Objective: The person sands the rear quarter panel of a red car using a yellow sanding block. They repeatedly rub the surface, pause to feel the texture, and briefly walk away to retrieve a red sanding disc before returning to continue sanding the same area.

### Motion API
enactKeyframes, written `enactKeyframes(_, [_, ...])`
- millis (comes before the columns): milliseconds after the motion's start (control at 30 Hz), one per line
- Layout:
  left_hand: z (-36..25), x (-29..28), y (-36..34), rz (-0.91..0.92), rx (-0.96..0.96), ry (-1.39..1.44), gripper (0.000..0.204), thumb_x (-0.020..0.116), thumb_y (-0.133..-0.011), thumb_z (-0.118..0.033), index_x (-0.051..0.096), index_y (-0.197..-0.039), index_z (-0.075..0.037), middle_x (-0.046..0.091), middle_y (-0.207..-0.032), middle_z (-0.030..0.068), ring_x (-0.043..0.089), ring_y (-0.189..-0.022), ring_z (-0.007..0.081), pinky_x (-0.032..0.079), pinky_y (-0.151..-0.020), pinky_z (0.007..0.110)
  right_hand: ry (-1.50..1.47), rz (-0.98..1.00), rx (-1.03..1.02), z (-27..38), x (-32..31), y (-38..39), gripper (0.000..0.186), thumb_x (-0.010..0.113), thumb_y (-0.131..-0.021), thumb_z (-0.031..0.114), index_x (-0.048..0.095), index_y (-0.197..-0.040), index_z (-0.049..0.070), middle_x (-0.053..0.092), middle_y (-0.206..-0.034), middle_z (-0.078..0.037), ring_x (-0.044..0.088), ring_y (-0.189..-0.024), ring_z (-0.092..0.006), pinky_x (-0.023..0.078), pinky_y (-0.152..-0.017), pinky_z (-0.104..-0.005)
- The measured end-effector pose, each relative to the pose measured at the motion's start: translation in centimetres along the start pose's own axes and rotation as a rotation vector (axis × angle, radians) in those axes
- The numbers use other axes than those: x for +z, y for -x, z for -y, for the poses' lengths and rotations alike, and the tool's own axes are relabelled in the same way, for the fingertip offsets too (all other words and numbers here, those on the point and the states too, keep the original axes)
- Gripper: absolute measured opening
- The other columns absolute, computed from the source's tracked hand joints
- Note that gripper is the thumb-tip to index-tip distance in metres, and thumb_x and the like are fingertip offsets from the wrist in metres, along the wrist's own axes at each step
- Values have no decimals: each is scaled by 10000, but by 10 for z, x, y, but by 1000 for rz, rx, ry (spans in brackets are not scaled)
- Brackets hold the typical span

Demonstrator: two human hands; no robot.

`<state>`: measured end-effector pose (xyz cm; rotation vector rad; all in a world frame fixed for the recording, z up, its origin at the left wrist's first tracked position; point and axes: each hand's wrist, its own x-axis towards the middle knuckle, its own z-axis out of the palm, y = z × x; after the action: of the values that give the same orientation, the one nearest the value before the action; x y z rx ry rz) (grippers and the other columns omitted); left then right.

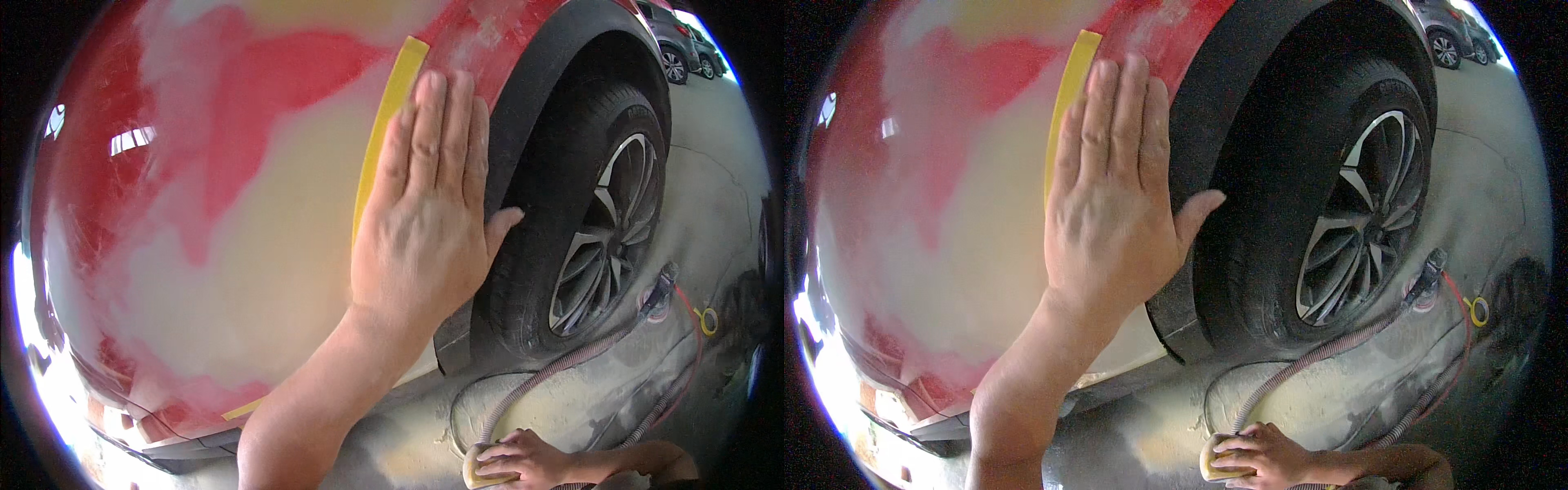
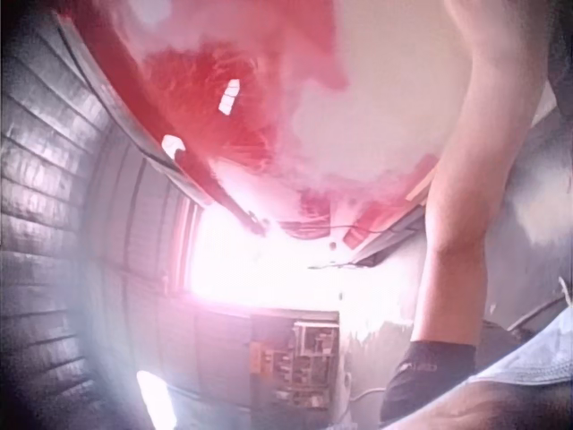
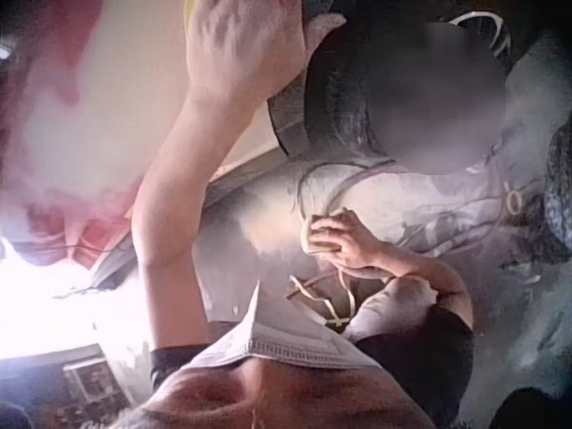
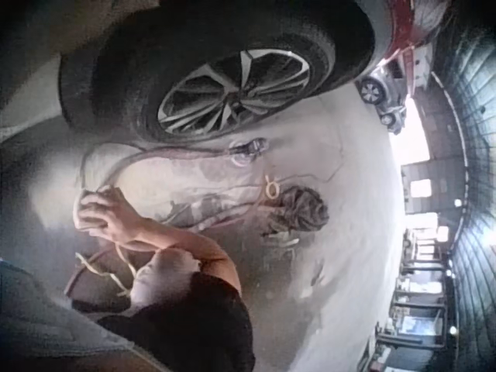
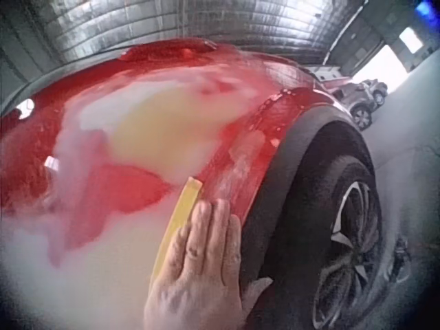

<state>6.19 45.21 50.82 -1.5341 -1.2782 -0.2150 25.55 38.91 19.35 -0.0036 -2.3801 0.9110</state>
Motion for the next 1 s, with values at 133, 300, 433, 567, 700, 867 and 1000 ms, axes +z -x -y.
enactKeyframes(133, [-3, -1, 35, 101, -4, 25, 909, 643, -877, -550, 385, -1534, 22, 264, -1656, 183, 217, -1547, 343, 198, -1248, 463, -31, -2, -1, -2, 3, 0, 421, 838, -748, 313, 748, -1151, 231, 633, -1295, -2, 565, -1138, -231, 411, -968, -450])
enactKeyframes(300, [-6, -3, 94, 158, 85, -16, 691, 676, -885, -429, 552, -1402, 13, 467, -1525, 190, 406, -1429, 348, 340, -1161, 465, 3, -25, 1, -4, -6, 6, 420, 835, -744, 328, 754, -1145, 234, 639, -1290, -12, 563, -1181, -238, 412, -976, -454])
enactKeyframes(433, [47, -32, 78, -178, 245, 260, 357, 714, -817, -146, 708, -1151, -20, 682, -1183, 130, 651, -1040, 333, 530, -846, 408, -71, -45, -3, -8, 0, 12, 418, 813, -749, 339, 756, -1144, 218, 627, -1312, -29, 562, -1193, -245, 407, -986, -465])
enactKeyframes(567, [70, -56, -22, -271, 236, 207, 205, 681, -777, 7, 676, -982, -2, 618, -891, 130, 604, -790, 340, 515, -715, 404, -31, -52, -60, -10, -1, 10, 439, 838, -751, 322, 732, -1151, 175, 643, -1300, -40, 575, -1202, -251, 415, -985, -470])
enactKeyframes(700, [70, -62, -59, -167, 157, 254, 185, 682, -823, -8, 667, -1007, -4, 613, -899, 163, 622, -850, 369, 533, -761, 438, -136, -73, 18, -5, -3, 6, 441, 849, -754, 302, 722, -1152, 159, 650, -1296, -41, 588, -1190, -251, 420, -989, -458])
enactKeyframes(867, [72, -75, -63, -48, 114, 220, 150, 642, -921, -72, 724, -1046, -49, 691, -973, 159, 688, -871, 329, 562, -791, 383, -147, -130, 3, -15, -3, 8, 445, 851, -756, 298, 719, -1154, 152, 649, -1300, -41, 598, -1172, -256, 426, -1000, -449])
enactKeyframes(1000, [77, -70, -65, -73, 205, 207, 152, 647, -906, -62, 711, -1044, -47, 688, -946, 155, 688, -845, 335, 568, -779, 381, -123, -137, 23, -20, -1, 11, 450, 849, -760, 297, 714, -1163, 149, 648, -1293, -43, 597, -1175, -260, 429, -1000, -450])
